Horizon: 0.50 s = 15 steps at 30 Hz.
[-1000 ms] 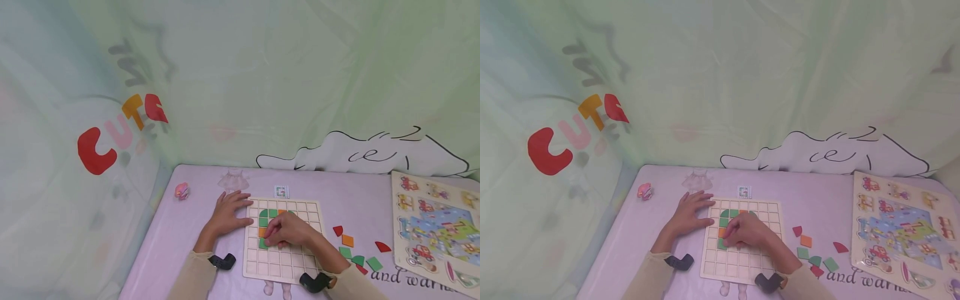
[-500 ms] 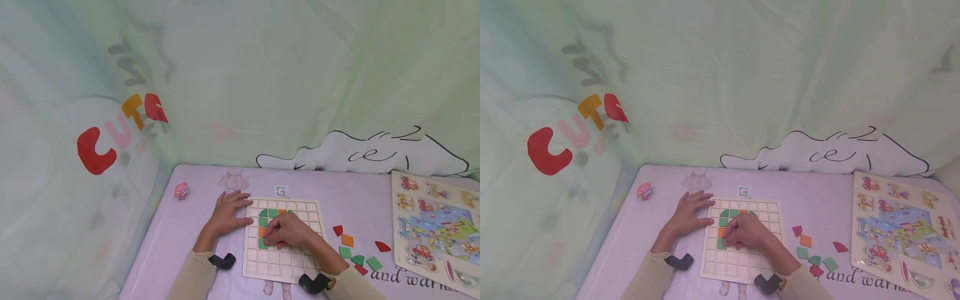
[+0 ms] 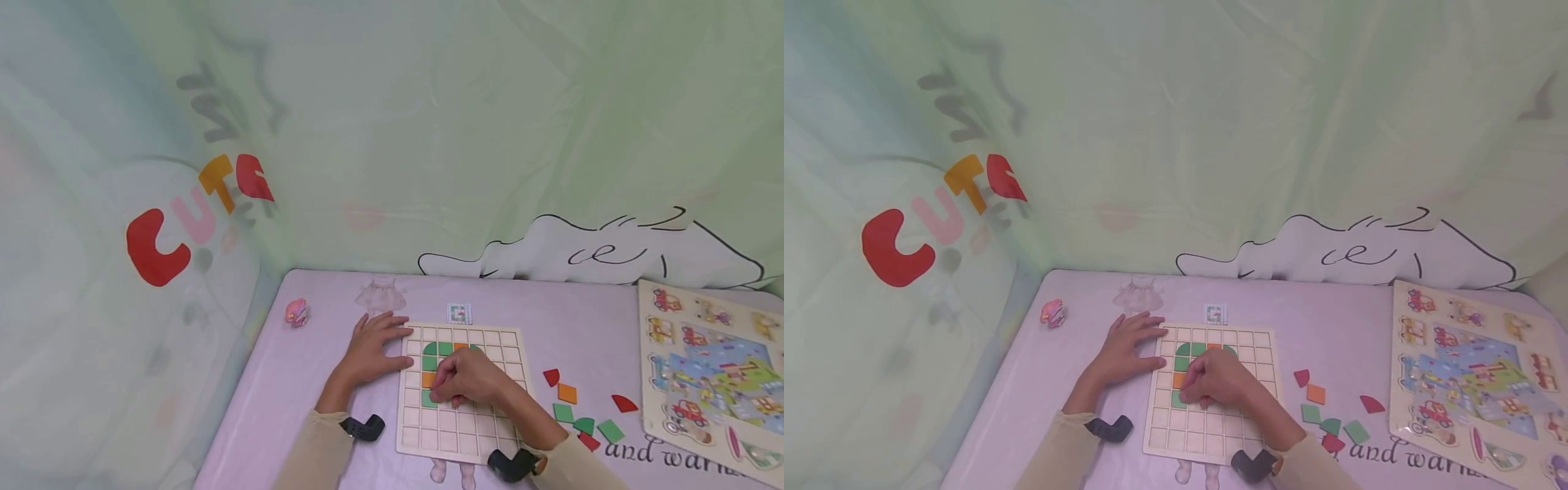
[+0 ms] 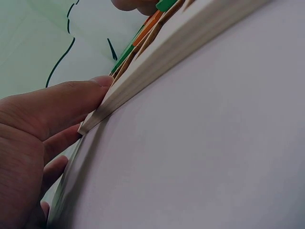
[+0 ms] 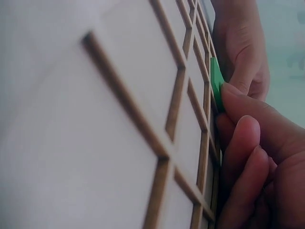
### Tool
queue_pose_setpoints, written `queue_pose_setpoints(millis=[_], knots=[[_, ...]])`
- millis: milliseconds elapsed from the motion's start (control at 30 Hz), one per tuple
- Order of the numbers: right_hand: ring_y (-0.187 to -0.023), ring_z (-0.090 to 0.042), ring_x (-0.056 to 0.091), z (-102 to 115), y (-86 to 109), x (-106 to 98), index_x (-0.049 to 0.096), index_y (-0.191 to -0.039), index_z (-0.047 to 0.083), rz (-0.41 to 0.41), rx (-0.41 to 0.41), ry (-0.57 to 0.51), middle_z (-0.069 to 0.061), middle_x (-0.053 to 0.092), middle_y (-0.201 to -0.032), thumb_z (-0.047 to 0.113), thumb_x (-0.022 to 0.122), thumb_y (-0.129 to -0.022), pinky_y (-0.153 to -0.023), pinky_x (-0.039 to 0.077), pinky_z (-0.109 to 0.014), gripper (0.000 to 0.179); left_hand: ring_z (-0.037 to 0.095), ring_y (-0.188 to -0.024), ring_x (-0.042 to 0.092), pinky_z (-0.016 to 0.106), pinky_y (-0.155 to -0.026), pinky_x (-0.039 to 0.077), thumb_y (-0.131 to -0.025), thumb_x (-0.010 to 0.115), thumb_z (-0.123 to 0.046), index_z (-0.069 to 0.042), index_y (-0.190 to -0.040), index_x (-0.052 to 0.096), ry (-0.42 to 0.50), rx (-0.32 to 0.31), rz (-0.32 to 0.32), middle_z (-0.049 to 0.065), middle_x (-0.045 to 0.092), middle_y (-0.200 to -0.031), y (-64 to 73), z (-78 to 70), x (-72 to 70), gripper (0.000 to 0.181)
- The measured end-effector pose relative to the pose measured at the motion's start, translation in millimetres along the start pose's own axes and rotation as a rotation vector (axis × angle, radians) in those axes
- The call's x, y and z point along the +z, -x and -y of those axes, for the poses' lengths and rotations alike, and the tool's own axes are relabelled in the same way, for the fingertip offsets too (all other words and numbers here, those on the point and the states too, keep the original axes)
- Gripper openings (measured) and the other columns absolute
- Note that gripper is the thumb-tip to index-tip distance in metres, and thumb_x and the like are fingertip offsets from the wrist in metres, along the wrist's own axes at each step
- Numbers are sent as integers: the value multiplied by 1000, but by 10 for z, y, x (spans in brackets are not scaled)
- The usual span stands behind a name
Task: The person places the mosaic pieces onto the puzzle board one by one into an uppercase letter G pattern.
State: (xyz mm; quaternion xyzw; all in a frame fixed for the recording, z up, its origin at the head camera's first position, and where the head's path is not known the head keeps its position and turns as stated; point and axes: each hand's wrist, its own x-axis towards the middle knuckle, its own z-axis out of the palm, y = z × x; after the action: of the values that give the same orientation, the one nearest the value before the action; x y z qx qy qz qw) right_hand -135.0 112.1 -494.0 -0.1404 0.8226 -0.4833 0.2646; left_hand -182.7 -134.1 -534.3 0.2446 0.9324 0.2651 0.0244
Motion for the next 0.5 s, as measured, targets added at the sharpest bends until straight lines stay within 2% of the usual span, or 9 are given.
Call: queue_pose_setpoints(millis=[200,500], knots=[[-49,-9,58,10,2,-1,76,-76,12,1,19,9,-1,69,-63,19,88,-78,-50,51,-23,13,22,-153,34,59,-127,9,-85,75,-49,-25,-135,67,9,25,-15,-6,54,-153,5,12,7,55],[-49,-9,59,11,6,-2,74,-75,11,-4,31,4,-2,68,-61,17,89,-76,-50,51,-24,17,22,-153,34,59,-127,9,-85,75,-49,-25,-134,68,18,27,-19,-5,54,-153,-1,24,13,55]])
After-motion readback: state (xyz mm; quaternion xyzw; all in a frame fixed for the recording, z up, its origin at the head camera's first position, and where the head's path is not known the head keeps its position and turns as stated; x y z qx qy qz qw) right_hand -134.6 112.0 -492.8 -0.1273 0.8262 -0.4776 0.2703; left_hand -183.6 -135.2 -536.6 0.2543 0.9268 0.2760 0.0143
